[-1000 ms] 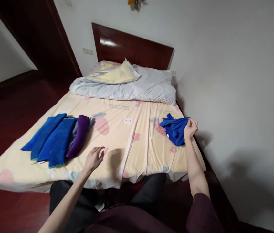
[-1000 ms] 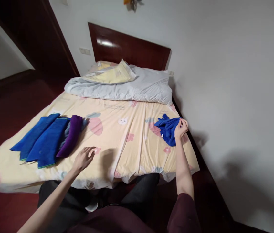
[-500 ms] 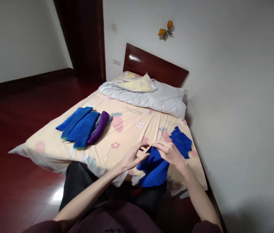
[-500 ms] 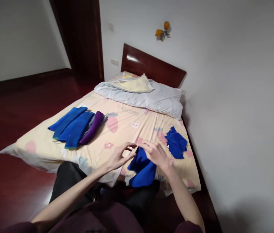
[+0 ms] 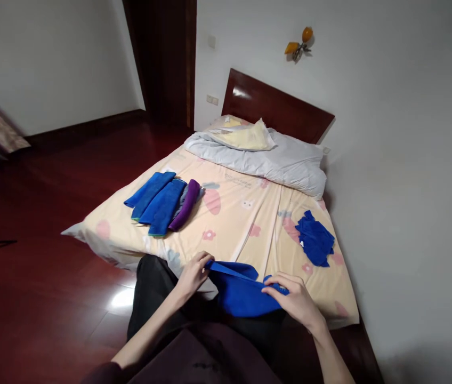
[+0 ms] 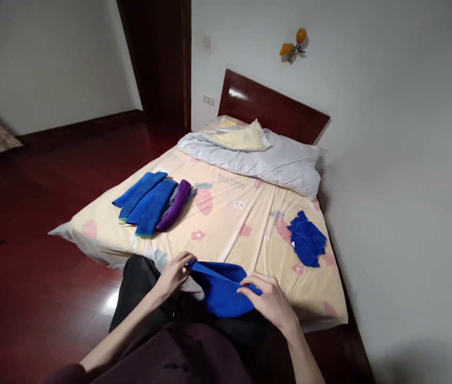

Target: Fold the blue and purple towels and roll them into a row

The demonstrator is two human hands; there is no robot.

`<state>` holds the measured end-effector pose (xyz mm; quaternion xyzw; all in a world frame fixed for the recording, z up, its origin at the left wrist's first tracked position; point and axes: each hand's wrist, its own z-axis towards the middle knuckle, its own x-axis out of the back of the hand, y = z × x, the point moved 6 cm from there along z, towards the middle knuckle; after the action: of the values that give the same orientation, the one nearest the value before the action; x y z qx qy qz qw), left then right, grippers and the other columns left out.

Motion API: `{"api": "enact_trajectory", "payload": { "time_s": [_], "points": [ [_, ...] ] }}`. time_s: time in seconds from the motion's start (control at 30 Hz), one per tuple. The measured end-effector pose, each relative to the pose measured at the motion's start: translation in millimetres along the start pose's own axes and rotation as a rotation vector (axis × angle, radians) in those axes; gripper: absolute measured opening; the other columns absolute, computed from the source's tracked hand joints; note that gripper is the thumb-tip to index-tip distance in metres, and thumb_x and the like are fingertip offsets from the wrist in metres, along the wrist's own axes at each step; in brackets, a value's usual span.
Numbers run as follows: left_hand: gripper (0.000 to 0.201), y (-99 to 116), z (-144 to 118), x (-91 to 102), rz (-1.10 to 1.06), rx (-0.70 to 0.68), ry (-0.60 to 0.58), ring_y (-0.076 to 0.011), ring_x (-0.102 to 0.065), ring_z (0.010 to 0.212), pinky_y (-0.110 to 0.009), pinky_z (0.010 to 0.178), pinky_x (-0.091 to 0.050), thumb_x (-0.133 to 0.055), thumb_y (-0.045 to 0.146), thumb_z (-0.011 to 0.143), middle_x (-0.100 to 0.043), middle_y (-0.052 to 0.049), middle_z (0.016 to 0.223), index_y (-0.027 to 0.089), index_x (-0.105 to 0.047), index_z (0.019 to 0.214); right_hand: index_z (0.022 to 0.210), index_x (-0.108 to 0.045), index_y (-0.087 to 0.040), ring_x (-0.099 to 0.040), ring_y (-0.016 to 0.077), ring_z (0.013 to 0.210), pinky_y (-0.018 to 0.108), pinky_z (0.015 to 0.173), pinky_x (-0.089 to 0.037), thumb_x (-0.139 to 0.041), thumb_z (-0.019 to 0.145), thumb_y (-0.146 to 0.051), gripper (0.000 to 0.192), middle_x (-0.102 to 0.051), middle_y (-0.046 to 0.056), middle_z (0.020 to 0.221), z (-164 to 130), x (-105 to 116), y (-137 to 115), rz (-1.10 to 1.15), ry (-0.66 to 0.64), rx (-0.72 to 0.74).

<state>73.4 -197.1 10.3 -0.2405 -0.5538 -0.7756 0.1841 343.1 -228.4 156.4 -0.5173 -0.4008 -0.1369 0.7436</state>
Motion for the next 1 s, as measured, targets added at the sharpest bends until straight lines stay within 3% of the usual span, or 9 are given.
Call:
{"api": "enact_trajectory", "payload": {
  "time_s": [0.1, 0.2, 0.33, 0.43, 0.57, 0.7, 0.87, 1.0],
  "points": [
    [0.036, -43.9, -27.8, 25.3, 0.102, 0.124, 0.04, -0.0246, -0.066, 0.1, -0.038, 0.089, -0.053, -0.047, 0.011, 0.079, -0.067, -0.008, 0.107, 0.023, -0.068, 0.105, 0.079, -0.076, -0.022, -0.059, 0.0145, 0.057, 0.026, 0.055, -0.048, -0.081, 0.08, -0.048, 0.027, -0.07, 0.002, 0.07, -34.4, -25.0, 38.4, 0.187, 0.074, -0.276],
    [0.032, -78.5, -56.3, 52.0, 0.215, 0.216, 0.086, -0.0262, -0.065, 0.104, -0.038, 0.094, -0.052, -0.046, 0.019, 0.085, -0.068, -0.009, 0.109, 0.022, -0.069, 0.107, 0.069, -0.072, -0.02, -0.052, 0.0136, 0.051, 0.025, 0.048, -0.041, -0.082, 0.075, -0.056, 0.038, -0.062, 0.001, 0.058, -71.0, -57.7, 59.4, 0.41, 0.133, -0.458],
    [0.033, -103.1, -83.0, 76.3, 0.336, 0.255, 0.077, -0.0279, -0.064, 0.106, -0.038, 0.094, -0.051, -0.046, 0.025, 0.088, -0.069, -0.011, 0.112, 0.02, -0.069, 0.11, 0.063, -0.063, -0.019, -0.046, 0.0128, 0.052, 0.025, 0.05, -0.036, -0.079, 0.074, -0.061, 0.046, -0.055, 0.0, 0.056, -115.0, -87.1, 68.0, 0.584, 0.267, -0.59],
    [0.037, -110.5, -90.2, 93.4, 0.392, 0.259, 0.135, -0.0271, -0.064, 0.108, -0.038, 0.095, -0.051, -0.041, 0.025, 0.092, -0.069, -0.012, 0.117, 0.018, -0.069, 0.115, 0.062, -0.056, -0.02, -0.04, 0.0114, 0.052, 0.024, 0.05, -0.03, -0.076, 0.072, -0.068, 0.053, -0.049, -0.002, 0.057, -140.0, -106.3, 72.7, 0.693, 0.232, -0.665],
    [0.036, -113.2, -86.8, 126.9, 0.463, 0.305, 0.331, -0.022, -0.067, 0.101, -0.033, 0.094, -0.053, -0.045, 0.022, 0.092, -0.071, -0.009, 0.116, 0.018, -0.072, 0.116, 0.075, -0.06, -0.02, -0.04, 0.0113, 0.055, 0.024, 0.053, -0.03, -0.079, 0.063, -0.071, 0.055, -0.048, -0.004, 0.059, -161.6, -139.0, 74.6, 0.786, -0.069, -0.739],
    [0.029, -98.3, -78.6, 175.2, 0.558, 0.307, 0.606, -0.0176, -0.069, 0.089, -0.028, 0.084, -0.054, -0.052, 0.021, 0.088, -0.075, -0.005, 0.101, 0.019, -0.077, 0.103, 0.085, -0.069, -0.021, -0.055, 0.0165, 0.072, 0.026, 0.066, -0.043, -0.089, 0.054, -0.047, 0.046, -0.061, -0.002, 0.077, -186.4, -159.5, 77.1, 0.676, -0.377, -0.801],
    [0.025, -65.4, -68.6, 226.0, 0.659, 0.208, 0.81, -0.013, -0.059, 0.06, -0.023, 0.06, -0.046, -0.057, 0.027, 0.086, -0.071, -0.002, 0.075, 0.019, -0.08, 0.089, 0.097, -0.076, -0.025, -0.061, 0.023, 0.09, 0.03, 0.078, -0.049, -0.085, 0.053, -0.028, 0.045, -0.069, 0.001, 0.097, -212.0, -146.9, 99.8, 0.421, -0.448, -0.872],
    [0.024, -54.7, -59.1, 243.9, 0.662, 0.23, 0.809, -0.0141, -0.06, 0.059, -0.023, 0.057, -0.042, -0.059, 0.033, 0.084, -0.071, 0.0, 0.069, 0.023, -0.081, 0.084, 0.082, -0.077, -0.021, -0.064, 0.0217, 0.082, 0.03, 0.075, -0.049, -0.074, 0.069, -0.028, 0.015, -0.071, 0.0, 0.083, -198.2, -127.0, 111.1, 0.438, -0.452, -0.773]
  ]
}}
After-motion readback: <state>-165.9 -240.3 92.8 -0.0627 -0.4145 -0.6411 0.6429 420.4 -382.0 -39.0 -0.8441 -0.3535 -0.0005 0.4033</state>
